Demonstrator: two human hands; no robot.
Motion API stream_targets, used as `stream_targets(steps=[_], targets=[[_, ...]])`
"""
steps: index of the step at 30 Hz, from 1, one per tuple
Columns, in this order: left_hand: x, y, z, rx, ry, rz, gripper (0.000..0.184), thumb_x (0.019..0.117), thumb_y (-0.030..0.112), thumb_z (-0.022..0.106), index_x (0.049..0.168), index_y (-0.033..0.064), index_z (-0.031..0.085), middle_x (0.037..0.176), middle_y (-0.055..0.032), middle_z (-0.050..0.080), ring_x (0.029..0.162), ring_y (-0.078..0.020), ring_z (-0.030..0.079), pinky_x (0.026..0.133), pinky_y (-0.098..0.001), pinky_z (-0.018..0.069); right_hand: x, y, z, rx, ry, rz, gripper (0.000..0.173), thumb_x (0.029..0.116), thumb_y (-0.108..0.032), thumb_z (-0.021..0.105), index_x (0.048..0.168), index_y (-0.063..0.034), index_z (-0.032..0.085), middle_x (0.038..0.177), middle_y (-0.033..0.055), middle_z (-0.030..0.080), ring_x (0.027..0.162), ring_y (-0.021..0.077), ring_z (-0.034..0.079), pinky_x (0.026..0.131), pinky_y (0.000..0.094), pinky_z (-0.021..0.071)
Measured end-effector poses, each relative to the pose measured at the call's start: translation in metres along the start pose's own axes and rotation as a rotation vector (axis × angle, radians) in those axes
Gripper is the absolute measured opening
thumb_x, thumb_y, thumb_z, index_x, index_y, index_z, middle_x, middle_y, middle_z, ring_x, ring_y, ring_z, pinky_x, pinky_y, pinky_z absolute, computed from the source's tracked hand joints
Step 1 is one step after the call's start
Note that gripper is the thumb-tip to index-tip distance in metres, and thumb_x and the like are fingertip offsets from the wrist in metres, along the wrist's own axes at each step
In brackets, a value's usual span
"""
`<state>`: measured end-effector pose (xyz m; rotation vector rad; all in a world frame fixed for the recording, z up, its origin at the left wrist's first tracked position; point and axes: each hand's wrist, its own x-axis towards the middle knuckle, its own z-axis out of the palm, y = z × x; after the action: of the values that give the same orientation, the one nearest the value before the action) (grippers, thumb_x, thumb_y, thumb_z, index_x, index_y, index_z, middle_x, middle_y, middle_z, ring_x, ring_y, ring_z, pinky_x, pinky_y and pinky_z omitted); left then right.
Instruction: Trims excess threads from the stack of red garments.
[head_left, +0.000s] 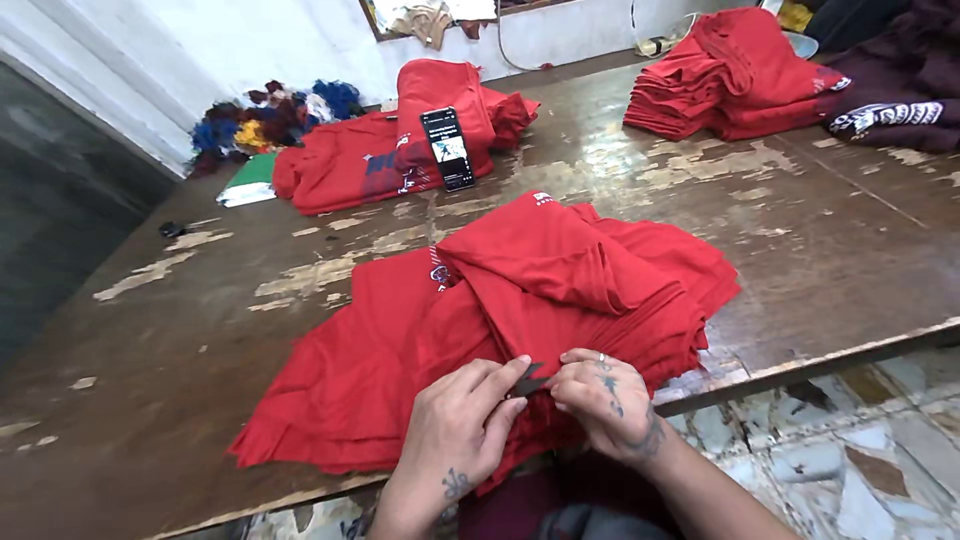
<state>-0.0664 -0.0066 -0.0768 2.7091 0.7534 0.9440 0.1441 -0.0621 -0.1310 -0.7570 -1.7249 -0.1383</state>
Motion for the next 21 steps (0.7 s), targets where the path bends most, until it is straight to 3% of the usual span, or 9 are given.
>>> stream_targets(steps=[4, 7, 10, 12, 13, 14, 16, 18, 21], targets=[[0.002, -0.002, -0.006, -0.09, 0.045, -0.08, 0.036, 0.1019, 0.032, 0.056, 0.123, 0.0071, 0.071, 0.097, -0.0083, 0.071, 0.083, -0.013, 0.066, 0.071, -0.0283, 0.0543, -0.003, -0.004, -0.004, 0.026, 0.025, 0.016, 0.014, 0.1035, -0.016, 0.058, 0.101, -0.0063, 0.067, 0.089, 0.0078, 0.073, 0.092, 0.0187, 0.073, 0.097, 0.0384, 0.0575], [0.015, -0.004, -0.013, -0.275, 0.083, -0.156, 0.039, 0.1016, 0.029, 0.058, 0.126, 0.0005, 0.067, 0.097, -0.0068, 0.07, 0.077, -0.0038, 0.06, 0.068, -0.0191, 0.0513, -0.012, -0.032, -0.003, 0.161, -0.103, 0.053, 0.015, 0.1019, -0.021, 0.061, 0.097, -0.0094, 0.068, 0.09, 0.0066, 0.07, 0.093, 0.017, 0.069, 0.091, 0.0337, 0.0558], [0.042, 0.001, -0.015, -0.47, 0.123, -0.199, 0.038, 0.1086, 0.027, 0.047, 0.115, -0.0014, 0.07, 0.082, 0.0027, 0.065, 0.067, 0.0045, 0.052, 0.062, -0.0146, 0.0447, -0.027, -0.067, 0.013, 0.304, -0.496, 0.032, 0.019, 0.0998, -0.015, 0.062, 0.09, -0.0061, 0.076, 0.079, 0.0089, 0.071, 0.081, 0.0217, 0.071, 0.078, 0.0377, 0.0571], [0.056, -0.001, -0.01, -0.52, -0.012, -0.195, 0.042, 0.1084, 0.034, 0.046, 0.118, 0.0002, 0.07, 0.078, 0.0051, 0.062, 0.066, 0.0032, 0.052, 0.063, -0.0169, 0.046, -0.029, -0.076, 0.019, 0.337, -0.873, 0.082, 0.022, 0.1009, -0.016, 0.059, 0.11, -0.0051, 0.076, 0.086, 0.0123, 0.075, 0.084, 0.027, 0.075, 0.078, 0.0449, 0.0598], [0.061, -0.003, -0.007, -0.466, -0.145, -0.205, 0.043, 0.1061, 0.037, 0.049, 0.124, 0.0024, 0.068, 0.078, 0.003, 0.062, 0.065, -0.0016, 0.054, 0.063, -0.022, 0.0478, -0.03, -0.076, 0.017, 0.344, -0.942, 0.095, 0.024, 0.1026, -0.017, 0.057, 0.115, -0.0051, 0.074, 0.085, 0.0133, 0.074, 0.083, 0.0285, 0.074, 0.076, 0.0458, 0.0597], [0.065, -0.005, -0.004, -0.397, -0.301, -0.223, 0.044, 0.103, 0.038, 0.054, 0.128, 0.0041, 0.066, 0.078, -0.0014, 0.064, 0.065, -0.009, 0.058, 0.063, -0.03, 0.0505, -0.027, -0.075, 0.011, 0.318, -0.899, 0.081, 0.023, 0.1029, -0.017, 0.057, 0.112, -0.0062, 0.075, 0.08, 0.0116, 0.073, 0.077, 0.0267, 0.073, 0.073, 0.0434, 0.0597], [0.068, -0.009, 0.0, -0.325, -0.536, -0.269, 0.034, 0.1007, 0.033, 0.06, 0.114, 0.0026, 0.066, 0.083, -0.0107, 0.067, 0.073, -0.0212, 0.065, 0.069, -0.0434, 0.053, -0.009, -0.071, -0.011, 0.221, -0.652, 0.032, 0.02, 0.1015, -0.017, 0.06, 0.094, -0.0081, 0.076, 0.069, 0.0068, 0.068, 0.068, 0.0208, 0.07, 0.067, 0.036, 0.0582], [0.064, -0.013, 0.004, -0.343, -0.495, -0.288, 0.029, 0.1028, 0.028, 0.055, 0.096, 0.0021, 0.065, 0.075, -0.006, 0.059, 0.068, -0.0141, 0.057, 0.065, -0.0348, 0.047, 0.008, -0.061, -0.029, 0.157, -0.372, 0.003, 0.023, 0.1022, -0.022, 0.061, 0.088, -0.0088, 0.073, 0.068, 0.0052, 0.063, 0.068, 0.0182, 0.063, 0.07, 0.031, 0.0535], [0.056, -0.016, 0.01, -0.465, -0.321, -0.289, 0.032, 0.1035, 0.025, 0.053, 0.08, 0.0059, 0.061, 0.065, 0.0041, 0.049, 0.059, -0.001, 0.046, 0.057, -0.0205, 0.0378, 0.031, -0.035, -0.036, 0.062, -0.135, -0.012, 0.038, 0.1064, -0.039, 0.053, 0.094, -0.0063, 0.068, 0.088, 0.0095, 0.067, 0.094, 0.0217, 0.068, 0.091, 0.0366, 0.0553]])
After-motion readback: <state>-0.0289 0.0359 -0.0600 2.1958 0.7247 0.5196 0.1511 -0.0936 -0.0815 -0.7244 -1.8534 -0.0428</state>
